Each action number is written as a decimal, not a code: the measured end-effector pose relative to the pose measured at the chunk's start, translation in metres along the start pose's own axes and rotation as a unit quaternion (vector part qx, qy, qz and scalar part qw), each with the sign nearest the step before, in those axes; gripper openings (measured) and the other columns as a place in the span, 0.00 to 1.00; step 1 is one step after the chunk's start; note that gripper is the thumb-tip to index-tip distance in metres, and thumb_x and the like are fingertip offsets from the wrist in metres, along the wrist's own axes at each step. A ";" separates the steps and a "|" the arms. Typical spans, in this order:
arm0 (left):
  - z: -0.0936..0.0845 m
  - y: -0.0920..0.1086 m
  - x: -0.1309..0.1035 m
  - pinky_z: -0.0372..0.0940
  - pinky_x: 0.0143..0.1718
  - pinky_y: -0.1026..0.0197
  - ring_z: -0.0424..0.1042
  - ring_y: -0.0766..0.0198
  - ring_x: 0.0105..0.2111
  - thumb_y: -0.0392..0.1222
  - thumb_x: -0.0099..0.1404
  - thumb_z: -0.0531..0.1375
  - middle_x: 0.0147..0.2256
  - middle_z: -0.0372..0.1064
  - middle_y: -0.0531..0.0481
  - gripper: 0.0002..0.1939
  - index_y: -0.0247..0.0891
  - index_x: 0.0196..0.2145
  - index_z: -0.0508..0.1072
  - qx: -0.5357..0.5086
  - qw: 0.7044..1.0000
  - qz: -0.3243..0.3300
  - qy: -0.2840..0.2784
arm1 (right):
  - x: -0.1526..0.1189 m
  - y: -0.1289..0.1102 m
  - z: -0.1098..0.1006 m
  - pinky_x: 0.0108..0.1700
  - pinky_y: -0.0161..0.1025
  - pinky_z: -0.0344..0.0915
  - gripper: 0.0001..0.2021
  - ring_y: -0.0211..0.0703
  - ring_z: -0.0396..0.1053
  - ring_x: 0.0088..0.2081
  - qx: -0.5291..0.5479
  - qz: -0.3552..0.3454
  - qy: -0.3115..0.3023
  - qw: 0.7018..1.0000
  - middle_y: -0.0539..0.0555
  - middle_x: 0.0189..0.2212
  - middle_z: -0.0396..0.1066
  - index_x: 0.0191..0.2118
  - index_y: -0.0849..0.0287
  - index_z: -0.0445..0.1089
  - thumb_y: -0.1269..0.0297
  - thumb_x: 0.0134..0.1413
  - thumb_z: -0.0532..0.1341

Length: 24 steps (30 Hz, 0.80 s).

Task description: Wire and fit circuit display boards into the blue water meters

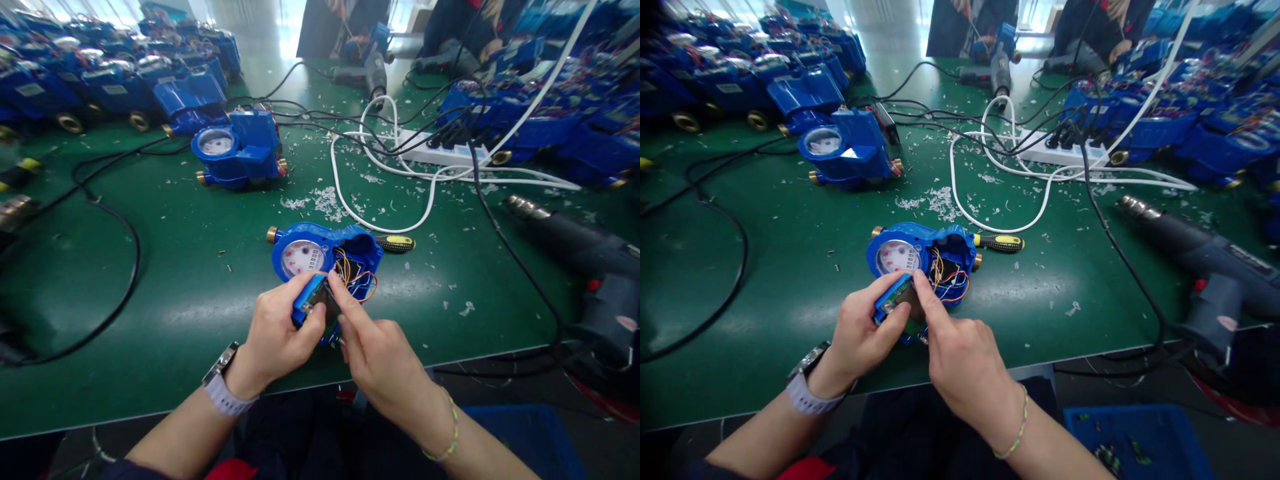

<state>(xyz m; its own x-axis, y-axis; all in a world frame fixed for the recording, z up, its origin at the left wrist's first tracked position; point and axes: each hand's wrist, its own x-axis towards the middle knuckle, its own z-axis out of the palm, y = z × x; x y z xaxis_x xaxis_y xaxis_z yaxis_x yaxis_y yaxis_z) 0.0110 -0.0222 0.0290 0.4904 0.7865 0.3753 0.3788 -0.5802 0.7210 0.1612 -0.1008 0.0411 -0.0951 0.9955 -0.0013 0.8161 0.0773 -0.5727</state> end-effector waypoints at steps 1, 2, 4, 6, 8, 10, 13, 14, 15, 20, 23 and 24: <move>0.001 0.000 0.000 0.71 0.34 0.64 0.78 0.62 0.31 0.36 0.63 0.54 0.36 0.78 0.44 0.15 0.29 0.46 0.72 -0.016 1.000 -0.006 0.005 | -0.001 0.000 0.003 0.23 0.37 0.65 0.28 0.43 0.69 0.18 -0.018 -0.011 0.014 1.000 0.53 0.20 0.72 0.70 0.63 0.46 0.71 0.65 0.43; 0.002 0.000 -0.001 0.72 0.35 0.64 0.78 0.61 0.32 0.36 0.63 0.54 0.37 0.78 0.43 0.16 0.28 0.46 0.72 -0.026 1.000 -0.010 0.012 | -0.002 0.001 0.005 0.23 0.38 0.66 0.28 0.44 0.69 0.18 -0.034 -0.022 0.027 0.999 0.54 0.21 0.73 0.69 0.64 0.47 0.72 0.65 0.43; 0.003 0.000 -0.001 0.72 0.37 0.63 0.78 0.60 0.34 0.36 0.63 0.54 0.38 0.78 0.41 0.16 0.26 0.46 0.72 -0.034 0.999 -0.014 0.024 | -0.002 0.001 0.007 0.22 0.38 0.66 0.28 0.45 0.70 0.18 -0.060 -0.041 0.050 0.996 0.56 0.23 0.75 0.69 0.65 0.48 0.74 0.63 0.44; 0.004 -0.001 -0.002 0.73 0.39 0.62 0.79 0.59 0.35 0.36 0.63 0.54 0.39 0.78 0.39 0.16 0.26 0.46 0.72 -0.039 0.999 -0.018 0.031 | -0.001 0.002 0.009 0.21 0.38 0.66 0.29 0.45 0.71 0.18 -0.071 -0.056 0.065 0.994 0.57 0.25 0.77 0.68 0.66 0.50 0.76 0.61 0.44; 0.004 -0.001 -0.003 0.73 0.39 0.62 0.79 0.59 0.36 0.37 0.63 0.55 0.39 0.79 0.40 0.16 0.28 0.46 0.73 -0.043 0.998 -0.024 0.035 | 0.000 0.002 0.011 0.21 0.37 0.67 0.30 0.43 0.71 0.19 -0.071 -0.067 0.077 0.992 0.58 0.26 0.77 0.68 0.67 0.51 0.77 0.59 0.44; 0.005 -0.002 -0.003 0.73 0.37 0.62 0.79 0.59 0.36 0.37 0.63 0.55 0.39 0.79 0.42 0.15 0.30 0.45 0.73 -0.043 0.998 -0.025 0.039 | 0.000 0.002 0.013 0.22 0.37 0.69 0.29 0.43 0.72 0.19 -0.051 -0.068 0.081 0.993 0.59 0.27 0.78 0.67 0.69 0.52 0.78 0.59 0.44; 0.006 -0.003 -0.004 0.73 0.38 0.61 0.79 0.58 0.36 0.37 0.63 0.54 0.39 0.79 0.41 0.15 0.31 0.45 0.73 -0.035 0.998 -0.015 0.046 | -0.003 -0.001 0.014 0.22 0.34 0.68 0.28 0.40 0.71 0.20 0.042 -0.041 0.068 0.996 0.60 0.31 0.78 0.68 0.69 0.50 0.75 0.63 0.44; 0.007 -0.003 -0.004 0.74 0.39 0.61 0.79 0.58 0.37 0.37 0.63 0.54 0.40 0.79 0.41 0.15 0.31 0.46 0.73 -0.033 0.998 -0.010 0.049 | -0.004 -0.002 0.013 0.21 0.33 0.67 0.27 0.38 0.70 0.20 0.079 -0.023 0.060 0.995 0.59 0.32 0.79 0.68 0.68 0.49 0.73 0.65 0.44; 0.007 -0.003 -0.004 0.74 0.39 0.60 0.79 0.58 0.37 0.37 0.63 0.54 0.40 0.79 0.41 0.15 0.31 0.46 0.73 -0.031 0.998 -0.007 0.051 | -0.005 -0.004 0.012 0.21 0.32 0.67 0.26 0.37 0.70 0.19 0.109 -0.005 0.050 0.993 0.58 0.33 0.79 0.69 0.65 0.48 0.72 0.66 0.44; 0.007 -0.002 -0.003 0.73 0.36 0.60 0.79 0.58 0.34 0.38 0.63 0.54 0.38 0.79 0.42 0.15 0.33 0.45 0.73 -0.032 0.999 -0.011 0.042 | -0.007 -0.003 0.006 0.21 0.32 0.65 0.27 0.38 0.69 0.18 0.025 -0.024 0.048 0.998 0.55 0.25 0.76 0.68 0.67 0.50 0.73 0.65 0.44; 0.005 0.000 -0.002 0.73 0.33 0.60 0.79 0.58 0.31 0.39 0.63 0.53 0.35 0.80 0.43 0.15 0.33 0.44 0.74 -0.031 0.999 -0.020 0.023 | -0.005 0.000 0.004 0.16 0.34 0.60 0.28 0.40 0.65 0.14 -0.149 -0.081 0.093 0.981 0.52 0.16 0.70 0.65 0.73 0.57 0.78 0.59 0.45; 0.004 0.000 -0.001 0.72 0.32 0.60 0.79 0.58 0.31 0.39 0.63 0.53 0.34 0.79 0.44 0.14 0.33 0.43 0.74 -0.036 0.999 -0.028 0.016 | -0.004 0.001 0.004 0.15 0.34 0.58 0.28 0.41 0.64 0.13 -0.189 -0.093 0.109 0.972 0.51 0.15 0.68 0.64 0.73 0.59 0.79 0.58 0.45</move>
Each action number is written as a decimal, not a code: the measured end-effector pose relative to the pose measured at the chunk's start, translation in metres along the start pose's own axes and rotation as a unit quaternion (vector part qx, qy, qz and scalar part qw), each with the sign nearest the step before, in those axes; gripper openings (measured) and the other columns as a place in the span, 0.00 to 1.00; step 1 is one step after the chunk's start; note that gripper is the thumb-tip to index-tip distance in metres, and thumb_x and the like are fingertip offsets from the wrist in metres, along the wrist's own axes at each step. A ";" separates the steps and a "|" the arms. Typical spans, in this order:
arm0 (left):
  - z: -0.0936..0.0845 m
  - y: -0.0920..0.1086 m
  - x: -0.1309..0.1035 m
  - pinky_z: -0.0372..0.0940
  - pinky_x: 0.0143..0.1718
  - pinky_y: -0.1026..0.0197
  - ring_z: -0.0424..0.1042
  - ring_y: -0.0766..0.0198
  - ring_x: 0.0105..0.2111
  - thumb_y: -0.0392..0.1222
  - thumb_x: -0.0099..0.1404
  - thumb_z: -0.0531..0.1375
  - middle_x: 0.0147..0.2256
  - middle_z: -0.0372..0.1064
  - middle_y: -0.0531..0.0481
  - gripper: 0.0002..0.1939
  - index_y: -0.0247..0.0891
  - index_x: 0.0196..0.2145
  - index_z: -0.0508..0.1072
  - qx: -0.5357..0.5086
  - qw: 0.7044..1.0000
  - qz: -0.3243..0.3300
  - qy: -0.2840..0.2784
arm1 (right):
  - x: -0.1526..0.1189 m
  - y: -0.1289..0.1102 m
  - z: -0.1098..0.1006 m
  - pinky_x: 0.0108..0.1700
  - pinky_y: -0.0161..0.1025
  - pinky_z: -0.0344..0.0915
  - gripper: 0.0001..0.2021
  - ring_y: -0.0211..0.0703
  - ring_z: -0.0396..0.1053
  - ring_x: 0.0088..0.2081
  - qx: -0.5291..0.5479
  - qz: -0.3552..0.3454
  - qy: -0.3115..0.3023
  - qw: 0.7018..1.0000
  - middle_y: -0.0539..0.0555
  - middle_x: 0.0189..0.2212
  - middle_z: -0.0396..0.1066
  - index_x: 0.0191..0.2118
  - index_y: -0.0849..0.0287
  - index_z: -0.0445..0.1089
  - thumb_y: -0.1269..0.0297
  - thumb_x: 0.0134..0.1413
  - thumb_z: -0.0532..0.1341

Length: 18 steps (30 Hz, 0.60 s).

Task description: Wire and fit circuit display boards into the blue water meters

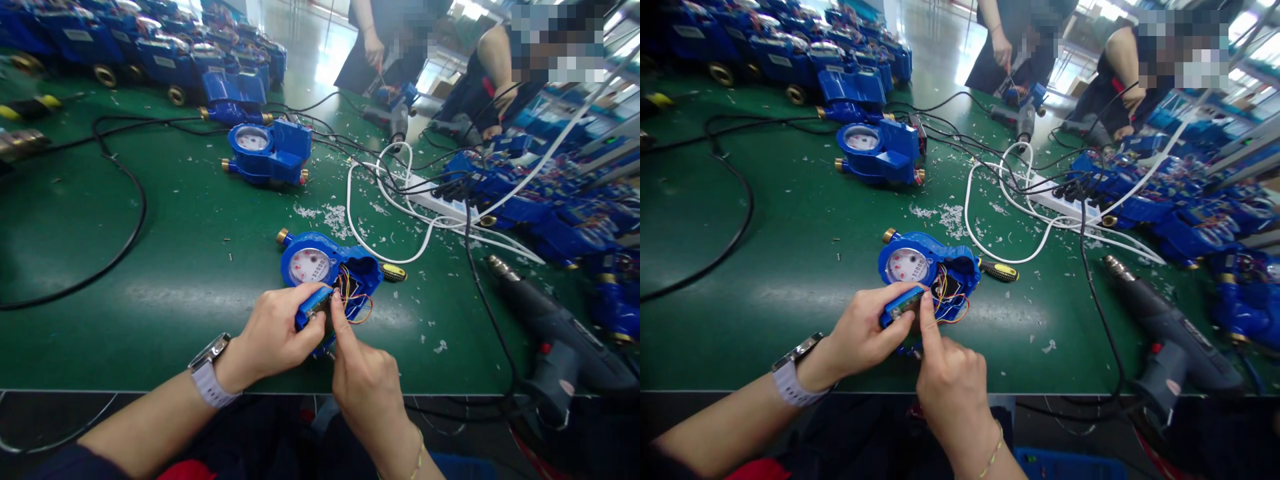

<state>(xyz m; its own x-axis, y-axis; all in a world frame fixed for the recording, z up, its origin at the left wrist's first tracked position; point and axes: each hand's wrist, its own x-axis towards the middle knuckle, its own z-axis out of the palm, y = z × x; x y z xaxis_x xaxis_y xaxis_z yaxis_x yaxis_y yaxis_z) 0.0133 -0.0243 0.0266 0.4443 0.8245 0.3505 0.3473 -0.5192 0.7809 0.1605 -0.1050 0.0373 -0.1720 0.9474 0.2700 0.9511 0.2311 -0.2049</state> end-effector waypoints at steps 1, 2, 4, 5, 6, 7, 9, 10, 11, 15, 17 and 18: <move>-0.001 0.001 0.000 0.72 0.32 0.60 0.78 0.59 0.30 0.39 0.63 0.53 0.34 0.79 0.44 0.14 0.33 0.42 0.74 -0.009 1.000 -0.010 -0.007 | 0.000 0.001 0.001 0.14 0.34 0.57 0.29 0.41 0.64 0.13 -0.027 -0.010 0.012 1.000 0.51 0.14 0.67 0.63 0.72 0.59 0.80 0.56 0.45; -0.002 0.001 0.001 0.71 0.31 0.61 0.78 0.59 0.29 0.39 0.63 0.54 0.33 0.79 0.44 0.14 0.33 0.42 0.75 -0.020 1.000 -0.020 -0.014 | 0.001 0.002 0.002 0.14 0.34 0.57 0.30 0.40 0.64 0.13 -0.041 -0.016 0.021 0.999 0.50 0.15 0.67 0.64 0.71 0.59 0.80 0.55 0.45; -0.003 0.002 0.001 0.70 0.30 0.62 0.77 0.61 0.27 0.39 0.63 0.54 0.32 0.79 0.46 0.13 0.33 0.41 0.75 -0.046 0.998 -0.036 -0.023 | 0.001 0.003 0.005 0.15 0.33 0.59 0.32 0.40 0.64 0.13 -0.043 -0.020 0.028 0.998 0.50 0.15 0.67 0.66 0.68 0.55 0.80 0.54 0.45; -0.003 0.002 0.001 0.70 0.30 0.62 0.77 0.61 0.27 0.39 0.63 0.54 0.32 0.79 0.46 0.13 0.33 0.41 0.75 -0.057 0.997 -0.040 -0.024 | 0.000 0.004 0.006 0.15 0.33 0.60 0.33 0.40 0.64 0.13 -0.032 -0.020 0.025 0.999 0.50 0.16 0.68 0.67 0.68 0.52 0.80 0.55 0.45; -0.004 0.002 0.001 0.69 0.29 0.63 0.77 0.61 0.27 0.39 0.63 0.54 0.32 0.79 0.47 0.13 0.34 0.41 0.75 -0.066 0.997 -0.042 -0.024 | 0.000 0.004 0.006 0.16 0.33 0.61 0.33 0.39 0.65 0.14 -0.015 -0.018 0.018 1.000 0.51 0.17 0.70 0.68 0.68 0.49 0.79 0.56 0.45; -0.004 0.002 0.002 0.69 0.30 0.63 0.77 0.61 0.27 0.39 0.63 0.54 0.32 0.79 0.47 0.13 0.34 0.41 0.75 -0.072 0.996 -0.044 -0.024 | -0.001 0.004 0.007 0.17 0.33 0.63 0.32 0.39 0.66 0.15 0.007 -0.015 0.007 1.000 0.52 0.19 0.72 0.69 0.68 0.47 0.79 0.57 0.45; -0.004 0.002 0.002 0.70 0.31 0.63 0.77 0.61 0.28 0.38 0.62 0.54 0.32 0.79 0.47 0.14 0.34 0.42 0.75 -0.080 0.995 -0.047 -0.023 | -0.001 0.004 0.006 0.19 0.33 0.65 0.30 0.40 0.69 0.17 0.054 -0.003 -0.014 0.998 0.56 0.25 0.76 0.69 0.69 0.47 0.77 0.60 0.45; -0.004 0.001 0.002 0.70 0.31 0.62 0.77 0.61 0.29 0.38 0.62 0.55 0.33 0.79 0.47 0.14 0.34 0.42 0.76 -0.083 0.995 -0.049 -0.024 | -0.002 0.003 0.006 0.20 0.34 0.66 0.29 0.40 0.70 0.18 0.079 0.008 -0.021 0.997 0.58 0.28 0.77 0.68 0.69 0.48 0.76 0.61 0.44; -0.004 0.001 0.002 0.70 0.32 0.62 0.77 0.60 0.29 0.38 0.61 0.55 0.33 0.79 0.47 0.14 0.34 0.42 0.76 -0.087 0.995 -0.052 -0.023 | -0.002 0.002 0.005 0.21 0.34 0.67 0.28 0.40 0.70 0.18 0.106 0.021 -0.024 0.994 0.60 0.31 0.78 0.68 0.69 0.49 0.75 0.63 0.44; -0.005 0.000 0.003 0.72 0.32 0.61 0.78 0.57 0.32 0.40 0.61 0.55 0.34 0.79 0.45 0.15 0.34 0.41 0.77 -0.114 0.991 -0.065 -0.021 | -0.003 -0.002 0.002 0.18 0.33 0.65 0.26 0.37 0.64 0.15 0.260 0.110 -0.056 0.958 0.58 0.29 0.77 0.68 0.65 0.51 0.68 0.67 0.42; -0.006 0.000 0.004 0.72 0.34 0.60 0.78 0.56 0.34 0.39 0.61 0.55 0.35 0.80 0.45 0.15 0.33 0.42 0.77 -0.131 0.989 -0.069 -0.020 | -0.003 -0.006 0.001 0.15 0.31 0.60 0.26 0.36 0.58 0.13 0.356 0.166 -0.078 0.916 0.49 0.17 0.68 0.69 0.64 0.49 0.64 0.68 0.42; -0.006 0.000 0.005 0.72 0.35 0.60 0.78 0.56 0.34 0.39 0.61 0.55 0.35 0.79 0.45 0.15 0.33 0.42 0.77 -0.142 0.987 -0.071 -0.020 | -0.002 -0.008 0.002 0.14 0.30 0.57 0.26 0.35 0.55 0.12 0.402 0.191 -0.085 0.892 0.45 0.13 0.62 0.69 0.63 0.49 0.63 0.69 0.42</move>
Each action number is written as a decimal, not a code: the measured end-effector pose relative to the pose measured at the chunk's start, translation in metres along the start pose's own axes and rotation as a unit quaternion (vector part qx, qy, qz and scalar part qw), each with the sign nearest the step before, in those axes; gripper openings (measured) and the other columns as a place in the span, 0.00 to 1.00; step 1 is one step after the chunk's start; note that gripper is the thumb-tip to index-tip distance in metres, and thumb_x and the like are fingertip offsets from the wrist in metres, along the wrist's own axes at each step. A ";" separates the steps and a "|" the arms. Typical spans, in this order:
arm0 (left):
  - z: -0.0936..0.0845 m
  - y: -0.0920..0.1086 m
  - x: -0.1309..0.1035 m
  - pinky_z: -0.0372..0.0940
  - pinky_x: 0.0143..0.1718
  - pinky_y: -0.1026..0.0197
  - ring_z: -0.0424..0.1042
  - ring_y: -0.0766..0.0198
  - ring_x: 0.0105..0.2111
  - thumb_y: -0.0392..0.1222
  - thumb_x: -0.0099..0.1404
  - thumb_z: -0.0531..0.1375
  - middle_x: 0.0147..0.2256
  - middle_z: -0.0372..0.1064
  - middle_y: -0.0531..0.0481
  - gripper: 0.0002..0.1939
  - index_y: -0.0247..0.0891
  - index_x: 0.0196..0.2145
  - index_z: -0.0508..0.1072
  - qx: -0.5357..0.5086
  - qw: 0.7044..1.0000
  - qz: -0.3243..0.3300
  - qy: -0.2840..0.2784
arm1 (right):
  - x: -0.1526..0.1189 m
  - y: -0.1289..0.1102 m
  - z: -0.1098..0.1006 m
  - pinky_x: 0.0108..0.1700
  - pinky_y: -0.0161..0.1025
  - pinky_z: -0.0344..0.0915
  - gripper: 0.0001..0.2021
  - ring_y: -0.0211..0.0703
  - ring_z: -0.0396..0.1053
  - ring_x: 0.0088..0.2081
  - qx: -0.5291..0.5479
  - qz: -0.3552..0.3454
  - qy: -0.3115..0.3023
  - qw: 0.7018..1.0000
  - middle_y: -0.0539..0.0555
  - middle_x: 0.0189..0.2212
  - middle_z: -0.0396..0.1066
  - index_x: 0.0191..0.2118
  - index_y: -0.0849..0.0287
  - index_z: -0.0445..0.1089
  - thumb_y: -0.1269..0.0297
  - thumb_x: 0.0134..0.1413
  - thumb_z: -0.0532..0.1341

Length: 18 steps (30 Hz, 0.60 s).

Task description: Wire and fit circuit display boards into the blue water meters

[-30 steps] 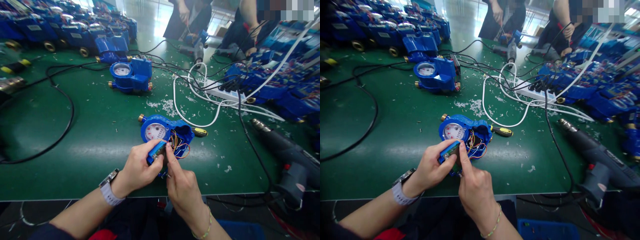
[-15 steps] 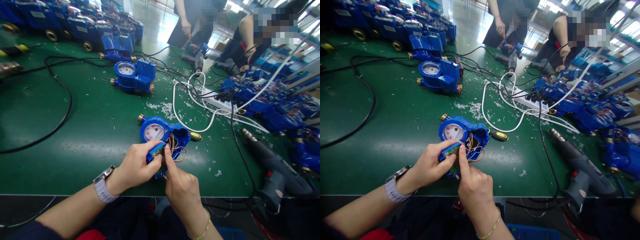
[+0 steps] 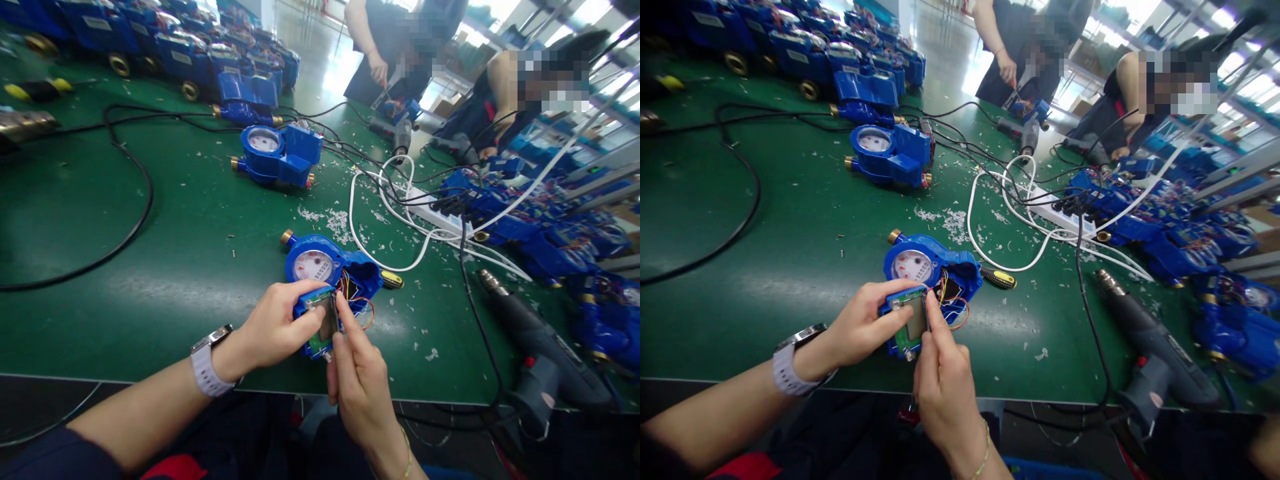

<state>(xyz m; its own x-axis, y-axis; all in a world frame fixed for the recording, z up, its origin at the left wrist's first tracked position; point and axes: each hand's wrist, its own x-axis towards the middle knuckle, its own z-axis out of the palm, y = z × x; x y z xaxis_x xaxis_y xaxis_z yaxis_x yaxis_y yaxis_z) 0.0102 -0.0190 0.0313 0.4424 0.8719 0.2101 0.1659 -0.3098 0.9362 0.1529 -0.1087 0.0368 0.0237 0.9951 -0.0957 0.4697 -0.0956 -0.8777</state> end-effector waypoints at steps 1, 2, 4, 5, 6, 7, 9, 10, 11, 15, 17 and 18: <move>0.000 0.000 0.000 0.72 0.36 0.59 0.78 0.56 0.35 0.39 0.61 0.55 0.36 0.79 0.46 0.15 0.33 0.42 0.77 -0.011 1.000 -0.003 -0.001 | 0.000 -0.001 0.002 0.13 0.28 0.55 0.26 0.34 0.52 0.11 0.047 0.020 -0.003 0.999 0.42 0.11 0.57 0.69 0.62 0.48 0.61 0.69 0.43; -0.001 0.001 0.001 0.72 0.36 0.59 0.78 0.56 0.35 0.39 0.61 0.55 0.36 0.79 0.46 0.15 0.33 0.42 0.77 -0.023 1.000 -0.006 -0.003 | 0.000 -0.002 0.004 0.12 0.28 0.54 0.27 0.33 0.51 0.11 0.088 0.036 -0.006 0.995 0.41 0.11 0.53 0.70 0.62 0.46 0.60 0.69 0.43; -0.002 0.001 0.001 0.72 0.36 0.59 0.78 0.56 0.35 0.39 0.61 0.55 0.36 0.79 0.46 0.15 0.33 0.42 0.77 -0.043 0.999 -0.014 -0.006 | 0.000 -0.005 0.005 0.12 0.26 0.53 0.28 0.32 0.49 0.11 0.144 0.059 -0.010 0.988 0.39 0.11 0.52 0.70 0.61 0.44 0.59 0.69 0.44; -0.002 0.001 0.001 0.72 0.36 0.59 0.78 0.56 0.35 0.38 0.61 0.55 0.36 0.79 0.46 0.15 0.33 0.42 0.77 -0.048 0.999 -0.015 -0.006 | 0.000 -0.006 0.004 0.12 0.26 0.53 0.28 0.32 0.49 0.11 0.157 0.072 -0.014 0.985 0.39 0.11 0.52 0.70 0.61 0.43 0.58 0.68 0.45; -0.002 0.001 0.001 0.72 0.37 0.59 0.78 0.56 0.34 0.38 0.61 0.55 0.36 0.79 0.46 0.15 0.33 0.42 0.77 -0.049 0.999 -0.015 -0.007 | 0.000 -0.008 0.001 0.13 0.26 0.54 0.29 0.32 0.49 0.11 0.158 0.084 -0.025 0.984 0.39 0.11 0.52 0.70 0.61 0.42 0.58 0.68 0.45; -0.002 0.001 0.001 0.72 0.37 0.59 0.78 0.57 0.34 0.38 0.61 0.54 0.36 0.79 0.46 0.15 0.33 0.42 0.77 -0.045 0.999 -0.012 -0.007 | 0.001 -0.010 -0.004 0.13 0.26 0.54 0.29 0.32 0.49 0.11 0.145 0.092 -0.042 0.984 0.39 0.11 0.53 0.70 0.60 0.42 0.58 0.68 0.45; -0.002 0.000 -0.001 0.72 0.37 0.59 0.78 0.56 0.35 0.38 0.61 0.54 0.36 0.79 0.46 0.15 0.33 0.41 0.77 -0.023 1.000 -0.002 -0.007 | 0.003 -0.015 -0.016 0.14 0.27 0.56 0.27 0.33 0.53 0.11 0.065 0.089 -0.080 0.991 0.40 0.12 0.55 0.70 0.58 0.44 0.62 0.68 0.44; -0.002 -0.001 -0.002 0.72 0.37 0.59 0.78 0.56 0.35 0.38 0.61 0.54 0.36 0.79 0.45 0.15 0.33 0.41 0.77 -0.007 1.000 0.004 -0.009 | 0.005 -0.017 -0.022 0.16 0.28 0.57 0.27 0.34 0.55 0.12 -0.005 0.071 -0.095 0.993 0.42 0.12 0.57 0.70 0.57 0.45 0.64 0.68 0.44; -0.002 -0.002 -0.003 0.72 0.37 0.59 0.78 0.56 0.35 0.39 0.61 0.54 0.36 0.79 0.45 0.15 0.33 0.41 0.77 0.013 1.000 0.008 -0.012 | 0.006 -0.019 -0.029 0.18 0.29 0.58 0.27 0.36 0.59 0.13 -0.093 0.043 -0.102 0.990 0.44 0.13 0.61 0.69 0.56 0.47 0.66 0.67 0.44; -0.001 -0.005 -0.006 0.71 0.36 0.58 0.79 0.54 0.34 0.40 0.61 0.53 0.36 0.79 0.43 0.16 0.32 0.43 0.76 0.091 0.995 0.016 -0.022 | 0.011 -0.024 -0.041 0.18 0.32 0.54 0.29 0.42 0.66 0.15 -0.453 -0.098 -0.056 0.885 0.51 0.16 0.69 0.68 0.61 0.53 0.74 0.61 0.49; -0.001 -0.005 -0.006 0.71 0.36 0.58 0.79 0.54 0.35 0.40 0.62 0.53 0.37 0.79 0.42 0.17 0.32 0.43 0.76 0.091 0.996 0.014 -0.021 | 0.011 -0.022 -0.038 0.17 0.33 0.51 0.32 0.42 0.67 0.14 -0.536 -0.151 -0.028 0.830 0.50 0.15 0.68 0.67 0.62 0.55 0.78 0.56 0.51; -0.001 -0.004 -0.005 0.71 0.37 0.59 0.78 0.54 0.35 0.40 0.62 0.53 0.38 0.79 0.42 0.17 0.32 0.43 0.76 0.080 0.997 0.011 -0.020 | 0.011 -0.020 -0.035 0.16 0.33 0.50 0.33 0.41 0.67 0.14 -0.550 -0.173 -0.017 0.817 0.49 0.15 0.68 0.67 0.63 0.55 0.79 0.54 0.51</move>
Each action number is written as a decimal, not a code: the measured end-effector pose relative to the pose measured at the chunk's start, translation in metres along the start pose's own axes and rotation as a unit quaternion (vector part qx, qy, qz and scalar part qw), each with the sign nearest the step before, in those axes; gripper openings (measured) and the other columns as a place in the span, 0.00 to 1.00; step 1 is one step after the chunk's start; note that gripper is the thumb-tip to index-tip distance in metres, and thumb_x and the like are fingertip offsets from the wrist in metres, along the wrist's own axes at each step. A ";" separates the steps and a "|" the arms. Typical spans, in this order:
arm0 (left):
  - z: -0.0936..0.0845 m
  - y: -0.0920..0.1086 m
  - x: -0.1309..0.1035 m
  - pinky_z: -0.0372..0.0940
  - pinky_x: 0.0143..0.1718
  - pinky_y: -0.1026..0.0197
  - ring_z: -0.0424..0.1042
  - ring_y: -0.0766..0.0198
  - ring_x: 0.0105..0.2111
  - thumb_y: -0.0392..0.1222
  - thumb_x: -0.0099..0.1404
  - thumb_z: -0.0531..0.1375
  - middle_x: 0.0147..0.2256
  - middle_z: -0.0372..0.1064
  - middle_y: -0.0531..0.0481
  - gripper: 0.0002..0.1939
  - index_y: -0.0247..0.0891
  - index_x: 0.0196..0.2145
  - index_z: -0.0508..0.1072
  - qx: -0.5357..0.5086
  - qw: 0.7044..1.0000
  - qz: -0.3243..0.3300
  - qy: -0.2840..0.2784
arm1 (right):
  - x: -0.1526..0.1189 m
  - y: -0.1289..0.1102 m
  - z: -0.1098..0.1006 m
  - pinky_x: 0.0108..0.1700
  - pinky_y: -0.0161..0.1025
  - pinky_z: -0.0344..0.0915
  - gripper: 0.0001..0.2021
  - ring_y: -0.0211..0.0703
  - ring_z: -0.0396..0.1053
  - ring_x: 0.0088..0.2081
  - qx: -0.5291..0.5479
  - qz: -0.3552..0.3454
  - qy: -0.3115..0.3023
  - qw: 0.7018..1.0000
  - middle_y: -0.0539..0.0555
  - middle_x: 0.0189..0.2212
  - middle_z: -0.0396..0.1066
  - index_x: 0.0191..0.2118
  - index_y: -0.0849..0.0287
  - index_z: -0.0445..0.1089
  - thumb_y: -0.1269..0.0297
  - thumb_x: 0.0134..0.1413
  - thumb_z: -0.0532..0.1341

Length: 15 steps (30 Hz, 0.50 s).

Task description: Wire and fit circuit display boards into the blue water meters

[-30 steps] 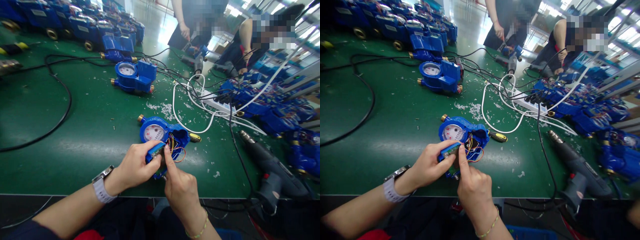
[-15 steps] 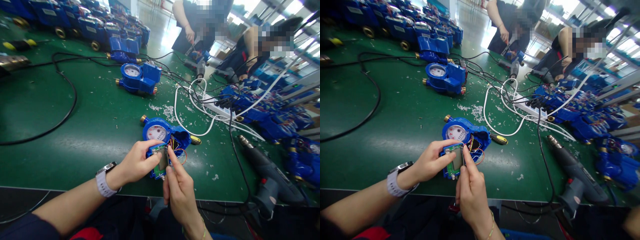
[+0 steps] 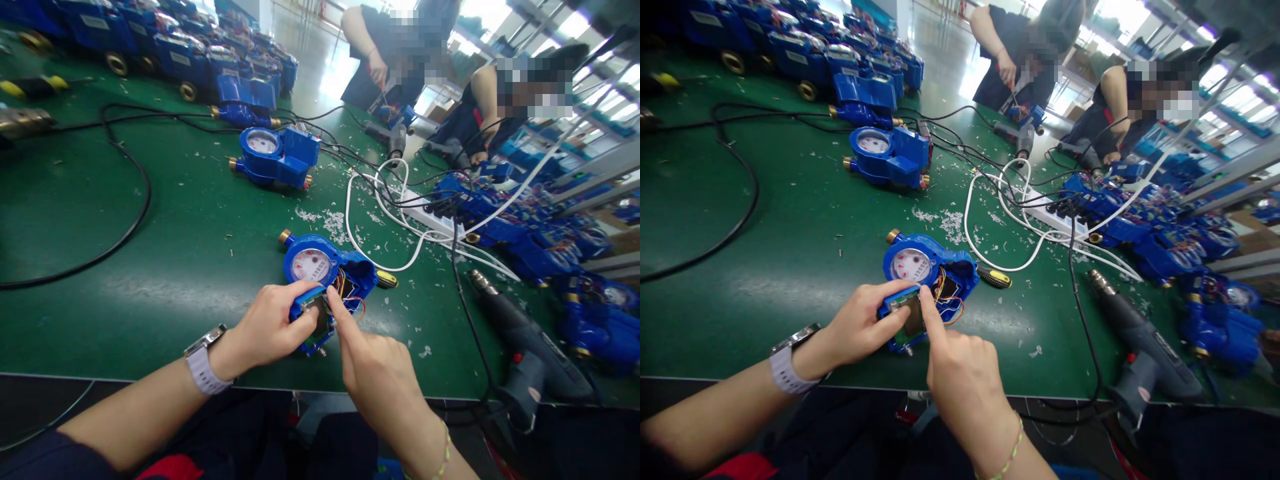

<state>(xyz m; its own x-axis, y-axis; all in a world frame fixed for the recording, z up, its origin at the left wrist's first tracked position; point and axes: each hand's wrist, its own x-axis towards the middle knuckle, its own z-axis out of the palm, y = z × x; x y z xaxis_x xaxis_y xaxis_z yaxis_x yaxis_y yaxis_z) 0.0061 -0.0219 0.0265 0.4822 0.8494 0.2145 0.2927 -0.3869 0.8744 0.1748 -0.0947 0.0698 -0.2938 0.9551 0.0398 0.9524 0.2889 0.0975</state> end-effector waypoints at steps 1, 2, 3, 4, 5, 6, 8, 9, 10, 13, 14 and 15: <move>0.000 0.001 0.000 0.70 0.37 0.59 0.78 0.54 0.36 0.40 0.62 0.53 0.39 0.79 0.43 0.16 0.32 0.43 0.76 -0.015 1.000 -0.004 0.000 | 0.000 -0.002 0.004 0.16 0.34 0.50 0.33 0.41 0.67 0.14 -0.007 -0.011 0.019 1.000 0.49 0.15 0.68 0.66 0.63 0.56 0.79 0.53 0.51; 0.000 0.001 0.001 0.70 0.37 0.60 0.78 0.55 0.37 0.40 0.62 0.54 0.39 0.79 0.43 0.16 0.32 0.44 0.76 -0.032 0.999 -0.008 0.001 | 0.000 -0.003 0.008 0.16 0.34 0.51 0.33 0.40 0.67 0.14 -0.003 -0.019 0.036 0.999 0.49 0.16 0.69 0.66 0.63 0.56 0.80 0.53 0.50; -0.001 0.002 0.001 0.70 0.37 0.60 0.78 0.55 0.37 0.40 0.62 0.54 0.39 0.79 0.43 0.17 0.32 0.44 0.76 -0.048 0.999 -0.013 0.001 | -0.001 -0.003 0.011 0.16 0.34 0.52 0.32 0.39 0.66 0.14 0.010 -0.024 0.051 0.998 0.49 0.17 0.70 0.66 0.64 0.57 0.79 0.54 0.50; -0.001 0.003 0.001 0.70 0.38 0.60 0.78 0.55 0.38 0.40 0.62 0.54 0.39 0.79 0.43 0.17 0.31 0.44 0.76 -0.063 0.998 -0.019 0.001 | -0.001 -0.003 0.014 0.17 0.34 0.53 0.31 0.39 0.66 0.14 0.030 -0.023 0.063 0.997 0.50 0.18 0.71 0.66 0.64 0.57 0.79 0.55 0.49; -0.001 0.003 0.001 0.71 0.39 0.60 0.78 0.54 0.38 0.41 0.62 0.54 0.38 0.79 0.43 0.17 0.31 0.45 0.76 -0.078 0.997 -0.027 0.001 | -0.001 -0.002 0.016 0.18 0.34 0.55 0.30 0.39 0.67 0.15 0.058 -0.014 0.075 0.995 0.52 0.20 0.73 0.66 0.65 0.57 0.78 0.57 0.47; -0.001 0.003 0.000 0.71 0.39 0.59 0.78 0.54 0.38 0.41 0.62 0.54 0.38 0.79 0.43 0.18 0.30 0.45 0.75 -0.093 0.995 -0.035 0.000 | -0.001 0.000 0.017 0.19 0.34 0.57 0.28 0.38 0.67 0.16 0.093 0.005 0.088 0.992 0.53 0.22 0.74 0.66 0.66 0.57 0.77 0.59 0.47; -0.001 0.003 -0.001 0.71 0.40 0.57 0.77 0.53 0.38 0.43 0.62 0.54 0.38 0.79 0.42 0.20 0.28 0.46 0.75 -0.118 0.991 -0.059 -0.001 | 0.000 0.006 0.015 0.21 0.35 0.60 0.26 0.38 0.66 0.17 0.187 0.074 0.107 0.974 0.55 0.24 0.75 0.66 0.65 0.56 0.73 0.64 0.46; -0.001 0.002 -0.002 0.71 0.40 0.56 0.77 0.52 0.38 0.43 0.62 0.54 0.39 0.79 0.41 0.21 0.28 0.47 0.74 -0.125 0.990 -0.071 -0.001 | 0.001 0.009 0.013 0.21 0.35 0.61 0.25 0.37 0.64 0.16 0.249 0.116 0.110 0.955 0.53 0.23 0.74 0.66 0.65 0.55 0.71 0.66 0.46; -0.002 0.001 -0.002 0.71 0.40 0.55 0.77 0.52 0.37 0.44 0.62 0.55 0.39 0.78 0.40 0.22 0.27 0.48 0.74 -0.132 0.988 -0.083 0.001 | 0.001 0.011 0.010 0.21 0.34 0.61 0.24 0.37 0.62 0.15 0.319 0.158 0.106 0.928 0.50 0.19 0.71 0.67 0.63 0.55 0.68 0.67 0.46; -0.004 -0.002 -0.003 0.70 0.41 0.54 0.76 0.52 0.38 0.47 0.62 0.56 0.40 0.78 0.40 0.22 0.28 0.48 0.74 -0.155 0.982 -0.109 0.003 | -0.002 0.015 0.003 0.18 0.30 0.58 0.25 0.33 0.56 0.13 0.540 0.255 0.066 0.799 0.40 0.13 0.58 0.68 0.56 0.52 0.60 0.68 0.49; -0.004 -0.003 -0.003 0.70 0.41 0.54 0.76 0.52 0.38 0.47 0.62 0.56 0.40 0.78 0.41 0.22 0.29 0.48 0.74 -0.166 0.980 -0.113 0.001 | -0.004 0.015 0.002 0.16 0.29 0.56 0.25 0.32 0.55 0.12 0.604 0.275 0.053 0.746 0.39 0.13 0.57 0.67 0.54 0.51 0.58 0.67 0.51; -0.005 -0.004 -0.003 0.71 0.41 0.55 0.76 0.53 0.38 0.47 0.62 0.56 0.40 0.78 0.42 0.22 0.29 0.47 0.74 -0.176 0.978 -0.116 -0.003 | -0.007 0.015 0.002 0.15 0.27 0.55 0.26 0.31 0.54 0.11 0.658 0.290 0.041 0.694 0.39 0.13 0.57 0.66 0.54 0.53 0.56 0.66 0.53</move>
<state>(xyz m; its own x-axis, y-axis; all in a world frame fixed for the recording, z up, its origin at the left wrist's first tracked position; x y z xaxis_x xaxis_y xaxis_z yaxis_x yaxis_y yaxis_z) -0.0003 -0.0216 0.0246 0.4422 0.8969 -0.0088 0.0933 -0.0362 0.9950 0.1910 -0.0966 0.0695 0.2181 0.9445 -0.2456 0.1467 -0.2806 -0.9486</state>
